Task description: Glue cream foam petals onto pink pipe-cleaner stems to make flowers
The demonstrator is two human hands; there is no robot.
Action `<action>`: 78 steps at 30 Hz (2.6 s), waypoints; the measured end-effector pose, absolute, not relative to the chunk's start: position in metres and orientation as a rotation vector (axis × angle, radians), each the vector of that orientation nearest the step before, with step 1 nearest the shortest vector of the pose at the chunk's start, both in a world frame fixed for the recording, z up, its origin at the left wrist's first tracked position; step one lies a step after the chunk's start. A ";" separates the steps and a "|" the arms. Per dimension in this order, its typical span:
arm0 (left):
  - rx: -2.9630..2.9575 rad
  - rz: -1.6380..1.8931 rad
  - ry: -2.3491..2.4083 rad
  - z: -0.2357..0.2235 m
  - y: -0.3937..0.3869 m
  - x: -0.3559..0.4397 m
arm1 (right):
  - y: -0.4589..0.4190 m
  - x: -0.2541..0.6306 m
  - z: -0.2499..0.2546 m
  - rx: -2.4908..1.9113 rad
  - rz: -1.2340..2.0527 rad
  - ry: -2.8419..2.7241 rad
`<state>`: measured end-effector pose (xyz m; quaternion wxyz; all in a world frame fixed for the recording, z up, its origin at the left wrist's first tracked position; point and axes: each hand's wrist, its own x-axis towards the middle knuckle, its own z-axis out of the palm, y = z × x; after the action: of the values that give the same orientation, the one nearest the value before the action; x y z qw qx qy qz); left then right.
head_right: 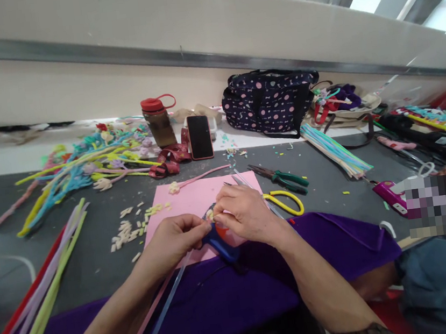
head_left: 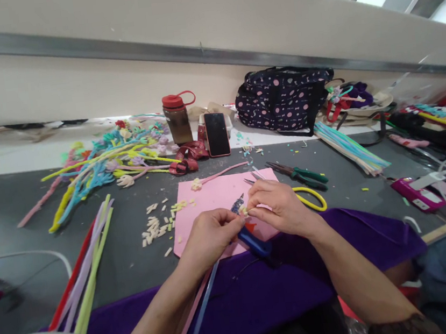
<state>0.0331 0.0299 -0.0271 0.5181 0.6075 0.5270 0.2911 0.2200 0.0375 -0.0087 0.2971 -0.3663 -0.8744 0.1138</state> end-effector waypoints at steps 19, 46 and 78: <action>1.564 0.712 1.272 -0.027 0.029 0.032 | 0.037 0.219 -0.010 -1.007 0.285 -2.304; 1.721 0.668 1.417 -0.021 0.028 0.034 | 0.034 0.218 -0.011 -1.017 0.277 -2.208; 0.937 0.590 0.816 -0.016 0.029 0.025 | 0.030 0.219 -0.004 -0.692 0.625 -2.064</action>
<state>0.0254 0.0294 -0.0160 0.7725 0.4326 0.3766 0.2725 0.2192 0.0299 -0.0040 0.4244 -0.2765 -0.8252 0.2500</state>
